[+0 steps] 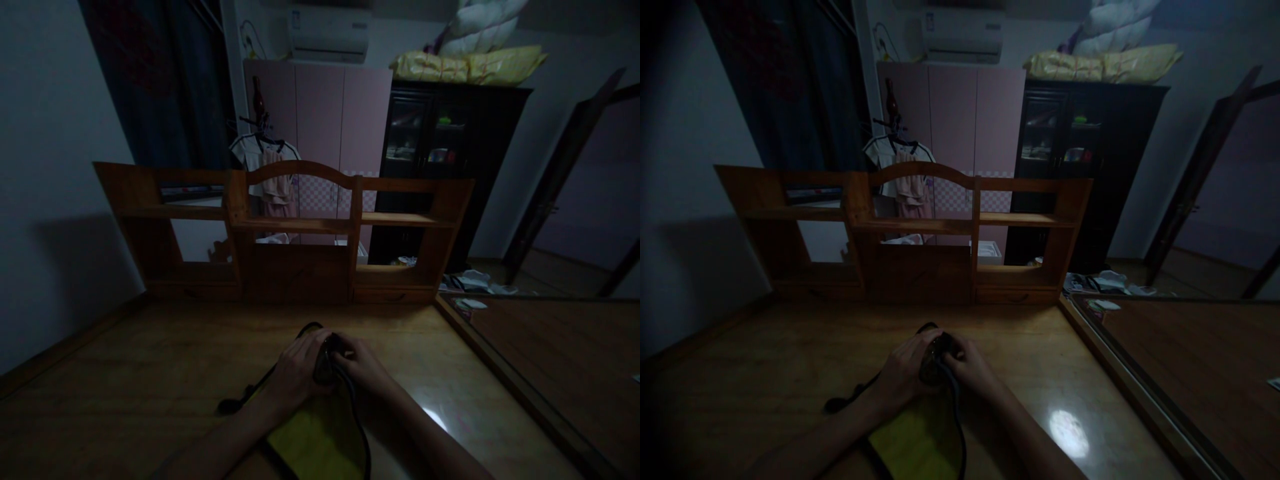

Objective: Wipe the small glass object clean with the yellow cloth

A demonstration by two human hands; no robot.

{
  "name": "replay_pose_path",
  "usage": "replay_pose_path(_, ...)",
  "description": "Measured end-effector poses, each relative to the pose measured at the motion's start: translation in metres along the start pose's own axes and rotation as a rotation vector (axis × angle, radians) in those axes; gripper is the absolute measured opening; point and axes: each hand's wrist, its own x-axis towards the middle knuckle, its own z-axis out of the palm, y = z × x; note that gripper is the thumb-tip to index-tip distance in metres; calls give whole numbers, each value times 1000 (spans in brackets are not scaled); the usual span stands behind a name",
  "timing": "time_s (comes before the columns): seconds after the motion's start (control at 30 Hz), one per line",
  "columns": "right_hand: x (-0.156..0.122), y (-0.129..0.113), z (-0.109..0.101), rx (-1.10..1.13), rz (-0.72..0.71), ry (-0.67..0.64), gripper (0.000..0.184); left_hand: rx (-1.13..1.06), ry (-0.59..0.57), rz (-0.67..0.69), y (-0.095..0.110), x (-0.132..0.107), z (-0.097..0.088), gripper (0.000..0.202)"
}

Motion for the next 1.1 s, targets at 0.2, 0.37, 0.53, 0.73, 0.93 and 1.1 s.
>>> replay_pose_path(0.2,1,-3,3,127,21,5,32,-6,1,-12,0,0,-1,92)
replay_pose_path(0.37,-2,-2,4,147,74,51,24,-12,2,-15,3,2,-2,88)
replay_pose_path(0.53,-2,-6,0,-96,3,81,12,-16,-10,-17,2,0,-1,91)
replay_pose_path(0.73,0,-3,-2,-203,-14,97,8,-4,15,3,-1,0,1,87)
replay_pose_path(0.93,0,1,2,-45,35,87,15,-14,7,-7,2,0,-1,87)
replay_pose_path(1.1,1,-3,0,59,39,38,17,-14,-4,-16,4,1,-3,87)
